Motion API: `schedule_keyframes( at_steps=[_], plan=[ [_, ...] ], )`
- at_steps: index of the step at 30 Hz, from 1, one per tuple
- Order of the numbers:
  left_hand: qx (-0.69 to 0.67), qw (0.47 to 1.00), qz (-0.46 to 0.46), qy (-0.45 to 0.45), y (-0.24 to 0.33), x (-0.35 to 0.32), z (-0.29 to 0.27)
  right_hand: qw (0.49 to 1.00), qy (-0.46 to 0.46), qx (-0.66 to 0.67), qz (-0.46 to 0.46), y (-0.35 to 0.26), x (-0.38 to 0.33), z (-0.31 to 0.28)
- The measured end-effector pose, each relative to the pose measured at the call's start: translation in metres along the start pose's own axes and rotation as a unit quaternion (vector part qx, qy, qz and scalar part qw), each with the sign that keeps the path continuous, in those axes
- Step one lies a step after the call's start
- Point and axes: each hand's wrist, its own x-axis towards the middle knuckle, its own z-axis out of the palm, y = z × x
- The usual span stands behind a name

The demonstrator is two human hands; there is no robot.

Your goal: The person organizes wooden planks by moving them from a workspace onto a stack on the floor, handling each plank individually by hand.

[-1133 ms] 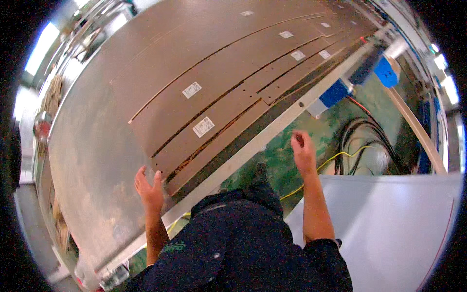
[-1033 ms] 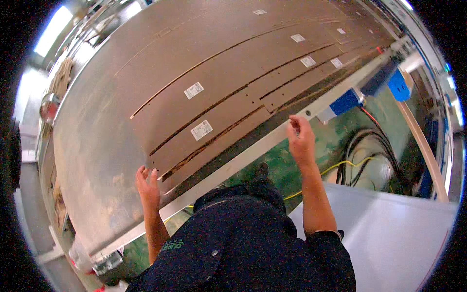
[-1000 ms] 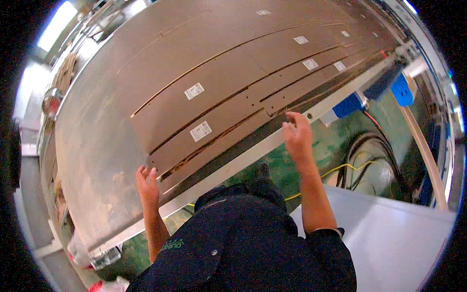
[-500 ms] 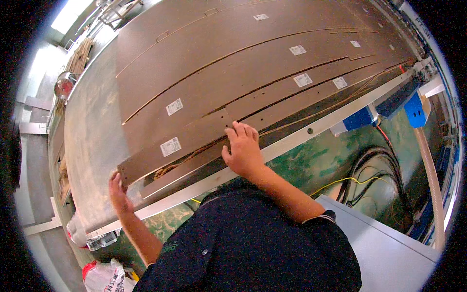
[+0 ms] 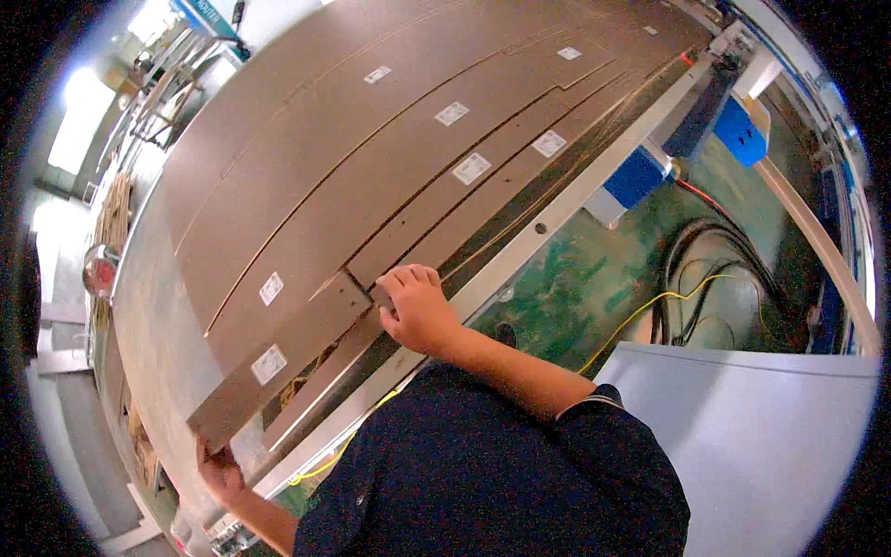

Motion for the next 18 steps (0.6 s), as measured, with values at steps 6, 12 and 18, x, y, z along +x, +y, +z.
schedule_keyframes(
  at_steps=[6, 12, 18],
  plan=[
    [0.008, 0.992, 0.122, 0.034, 0.061, -0.037, 0.035, 0.999, -0.003, 0.033, 0.014, 0.02, -0.001, -0.042],
    [-0.012, 0.993, 0.109, 0.05, 0.01, -0.029, 0.079, 0.995, 0.07, 0.058, 0.04, 0.057, 0.011, -0.085],
    [-0.028, 0.997, -0.067, -0.015, -0.101, -0.035, 0.208, 0.986, 0.123, 0.064, 0.09, 0.094, 0.016, -0.128]
  ],
)
